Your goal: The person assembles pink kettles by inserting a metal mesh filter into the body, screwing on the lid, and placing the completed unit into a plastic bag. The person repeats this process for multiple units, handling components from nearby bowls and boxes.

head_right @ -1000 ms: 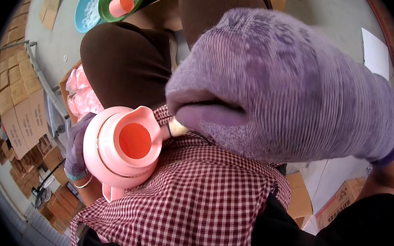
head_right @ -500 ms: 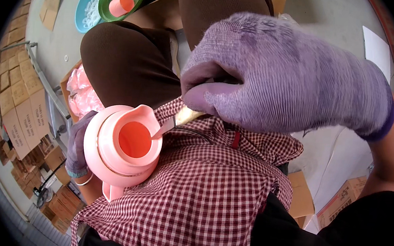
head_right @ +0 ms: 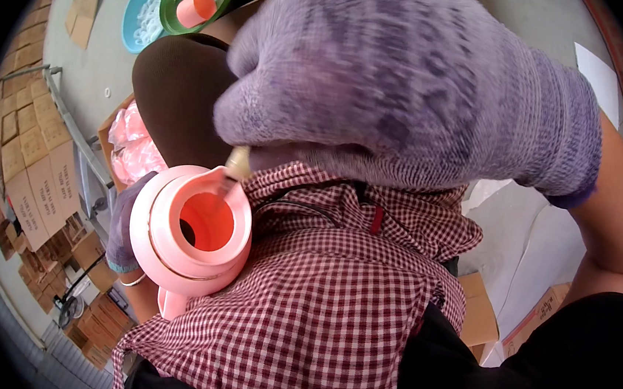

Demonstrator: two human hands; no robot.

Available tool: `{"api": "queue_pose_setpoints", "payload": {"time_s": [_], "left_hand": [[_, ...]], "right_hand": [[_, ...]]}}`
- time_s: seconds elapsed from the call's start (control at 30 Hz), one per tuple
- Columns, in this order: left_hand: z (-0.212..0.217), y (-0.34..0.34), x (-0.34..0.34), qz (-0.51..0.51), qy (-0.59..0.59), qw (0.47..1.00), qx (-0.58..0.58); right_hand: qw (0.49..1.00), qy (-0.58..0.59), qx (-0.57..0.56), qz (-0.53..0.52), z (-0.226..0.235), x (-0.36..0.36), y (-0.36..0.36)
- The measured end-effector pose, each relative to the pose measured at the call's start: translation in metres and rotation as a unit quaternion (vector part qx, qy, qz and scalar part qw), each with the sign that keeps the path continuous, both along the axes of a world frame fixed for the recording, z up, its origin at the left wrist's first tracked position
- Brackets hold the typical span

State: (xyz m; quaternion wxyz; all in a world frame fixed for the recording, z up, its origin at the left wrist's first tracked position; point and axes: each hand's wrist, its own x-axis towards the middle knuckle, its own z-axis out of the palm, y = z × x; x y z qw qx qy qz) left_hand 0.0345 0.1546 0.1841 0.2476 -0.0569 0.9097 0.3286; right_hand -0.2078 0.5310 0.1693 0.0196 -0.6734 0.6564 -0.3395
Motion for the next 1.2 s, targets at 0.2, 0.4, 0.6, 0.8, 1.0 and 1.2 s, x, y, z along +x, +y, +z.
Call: {"api": "queue_pose_setpoints", "payload": {"time_s": [0.2, 0.4, 0.6, 0.8, 1.0, 1.2], "left_hand": [[0.0, 0.029, -0.054, -0.072, 0.068, 0.989, 0.107], [0.008, 0.029, -0.068, -0.056, 0.058, 0.99, 0.112], [0.013, 0.026, -0.043, 0.022, 0.042, 0.992, 0.119], [0.034, 0.033, 0.0, 0.094, 0.023, 0.987, 0.125], [0.046, 0.038, 0.037, 0.152, 0.015, 0.981, 0.124], [0.04, 0.043, 0.026, 0.15, 0.017, 0.981, 0.124]], "right_hand": [[0.984, -0.158, 0.084, -0.002, -0.005, 0.016, 0.011], [0.978, -0.189, 0.064, -0.055, 0.007, 0.027, 0.018], [0.974, -0.204, 0.024, -0.098, 0.016, 0.039, -0.005], [0.974, -0.122, -0.049, -0.186, 0.017, 0.065, -0.077], [0.975, -0.076, -0.053, -0.202, 0.024, 0.064, -0.079], [0.979, -0.044, -0.051, -0.191, 0.03, 0.053, -0.061]]}}
